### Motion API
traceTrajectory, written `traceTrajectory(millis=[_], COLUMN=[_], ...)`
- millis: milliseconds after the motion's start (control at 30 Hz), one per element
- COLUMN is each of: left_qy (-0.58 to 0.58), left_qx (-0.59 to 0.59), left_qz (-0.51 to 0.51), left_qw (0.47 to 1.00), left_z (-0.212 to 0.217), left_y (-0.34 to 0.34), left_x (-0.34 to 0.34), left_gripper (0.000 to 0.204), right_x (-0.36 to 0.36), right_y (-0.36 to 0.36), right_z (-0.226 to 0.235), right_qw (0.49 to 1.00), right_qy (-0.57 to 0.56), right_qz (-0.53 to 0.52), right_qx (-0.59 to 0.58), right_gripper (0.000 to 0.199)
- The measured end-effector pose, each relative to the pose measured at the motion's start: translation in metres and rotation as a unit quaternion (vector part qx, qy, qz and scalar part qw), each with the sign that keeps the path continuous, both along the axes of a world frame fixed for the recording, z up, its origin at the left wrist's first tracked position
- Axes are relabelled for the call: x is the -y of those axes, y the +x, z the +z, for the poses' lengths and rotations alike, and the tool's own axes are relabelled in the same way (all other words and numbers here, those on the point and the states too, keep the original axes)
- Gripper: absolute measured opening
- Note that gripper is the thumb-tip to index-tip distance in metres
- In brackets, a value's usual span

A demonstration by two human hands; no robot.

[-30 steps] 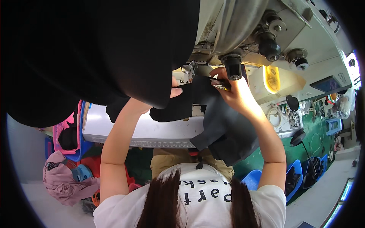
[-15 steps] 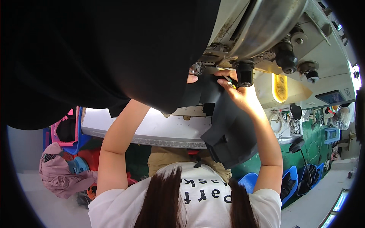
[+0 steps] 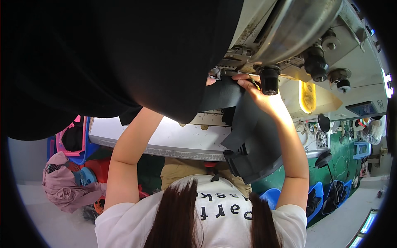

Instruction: The person is using an industrial sewing machine to stitch together pieces of black shoe material.

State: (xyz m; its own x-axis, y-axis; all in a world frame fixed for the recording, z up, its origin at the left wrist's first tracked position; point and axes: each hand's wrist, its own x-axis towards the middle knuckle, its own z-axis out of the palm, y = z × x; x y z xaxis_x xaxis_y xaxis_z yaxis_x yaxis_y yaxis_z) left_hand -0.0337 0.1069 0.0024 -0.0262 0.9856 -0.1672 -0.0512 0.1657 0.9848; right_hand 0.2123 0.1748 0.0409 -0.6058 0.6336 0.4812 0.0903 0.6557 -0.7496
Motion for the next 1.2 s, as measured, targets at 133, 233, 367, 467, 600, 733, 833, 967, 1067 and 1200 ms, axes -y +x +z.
traceTrajectory(millis=[133, 233, 367, 467, 600, 733, 833, 967, 1067, 1200], left_qy=[0.020, 0.011, 0.018, 0.012, -0.006, -0.019, 0.001, 0.010, -0.016, 0.007], left_qx=[-0.014, 0.014, -0.013, 0.013, 0.021, -0.006, 0.028, 0.025, 0.119, 0.021], left_qz=[-0.007, -0.002, -0.004, -0.005, 0.009, 0.020, 0.020, -0.004, 0.011, 0.007], left_qw=[1.000, 1.000, 1.000, 1.000, 1.000, 1.000, 0.999, 1.000, 0.993, 1.000], left_z=[0.000, 0.010, 0.002, -0.004, -0.003, -0.003, -0.003, -0.009, -0.010, -0.010], left_y=[0.000, 0.007, 0.002, -0.001, 0.002, 0.001, 0.002, -0.004, -0.004, -0.007], left_x=[-0.001, 0.004, -0.001, -0.003, -0.002, -0.003, -0.001, -0.008, -0.011, -0.011], left_gripper=[0.032, 0.033, 0.035, 0.033, 0.028, 0.028, 0.028, 0.030, 0.033, 0.037], right_x=[-0.008, -0.011, -0.013, -0.001, 0.001, -0.001, 0.000, 0.000, 0.007, -0.008], right_y=[0.005, 0.009, 0.009, 0.001, 0.002, 0.002, 0.001, 0.001, -0.002, 0.001], right_z=[-0.006, -0.004, -0.004, 0.008, 0.009, 0.008, 0.010, 0.008, 0.018, -0.005], right_qw=[0.998, 0.988, 0.976, 0.999, 0.996, 0.996, 0.997, 0.996, 0.991, 0.998], right_qy=[0.028, 0.012, -0.015, -0.012, -0.062, -0.067, -0.049, -0.067, -0.092, -0.050], right_qz=[-0.025, -0.047, -0.057, 0.002, -0.007, -0.006, -0.008, -0.019, -0.054, -0.036], right_qx=[0.055, 0.147, 0.210, 0.032, 0.067, 0.064, 0.058, 0.052, 0.082, 0.026], right_gripper=[0.015, 0.017, 0.019, 0.019, 0.023, 0.025, 0.024, 0.025, 0.026, 0.020])
